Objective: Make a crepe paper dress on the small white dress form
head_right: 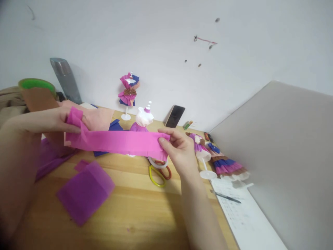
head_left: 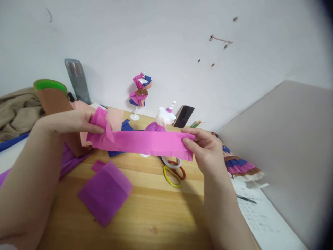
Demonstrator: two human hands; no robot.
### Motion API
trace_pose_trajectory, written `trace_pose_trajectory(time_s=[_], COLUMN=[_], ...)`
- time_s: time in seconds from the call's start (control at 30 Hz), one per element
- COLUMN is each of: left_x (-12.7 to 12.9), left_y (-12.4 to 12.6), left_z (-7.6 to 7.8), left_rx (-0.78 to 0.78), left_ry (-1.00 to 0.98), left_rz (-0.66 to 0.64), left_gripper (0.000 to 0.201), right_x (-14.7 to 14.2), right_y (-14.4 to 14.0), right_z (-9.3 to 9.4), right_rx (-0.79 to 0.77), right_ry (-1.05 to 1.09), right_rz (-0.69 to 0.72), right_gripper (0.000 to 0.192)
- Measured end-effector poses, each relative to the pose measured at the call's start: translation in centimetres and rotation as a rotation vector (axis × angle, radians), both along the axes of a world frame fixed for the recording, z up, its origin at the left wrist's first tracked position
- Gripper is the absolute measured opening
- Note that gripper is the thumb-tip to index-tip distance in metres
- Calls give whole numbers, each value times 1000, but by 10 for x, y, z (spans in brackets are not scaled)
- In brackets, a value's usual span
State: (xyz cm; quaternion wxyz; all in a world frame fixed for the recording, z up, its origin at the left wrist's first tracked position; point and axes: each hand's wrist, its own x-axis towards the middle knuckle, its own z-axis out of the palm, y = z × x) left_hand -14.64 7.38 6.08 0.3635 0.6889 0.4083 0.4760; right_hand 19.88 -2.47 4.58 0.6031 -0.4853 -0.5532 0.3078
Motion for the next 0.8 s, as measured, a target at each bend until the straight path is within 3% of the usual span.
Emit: trace_pose_trajectory(time_s=[0.17,0.3,0.43,0.57,0.7,0.8], left_x=[-12,-11,-9,-20,-34,-36], left_y=[0,5,3,0,7,15], left_z=[1,8,10,8,4,0], left_rx=[-145,-284,-273,-202,-136,-195], left_ry=[-40,-216,-345,-290,-101,-100], left_rz=[-38,-48,-46,-106,-226,-124], left_gripper=[36,43,45,33,17,20], right_x=[4,8,13,17,20,21], right_y=[2,6,10,13,11,9], right_z=[0,1,2,2,3,4], right_rx=[-78,-63,-26,14,84,112], right_ry=[73,166,221,242,155,113], right_rz=[-21,-3,-18,-33,-54,-71], right_gripper=[27,23,18,15,14,15])
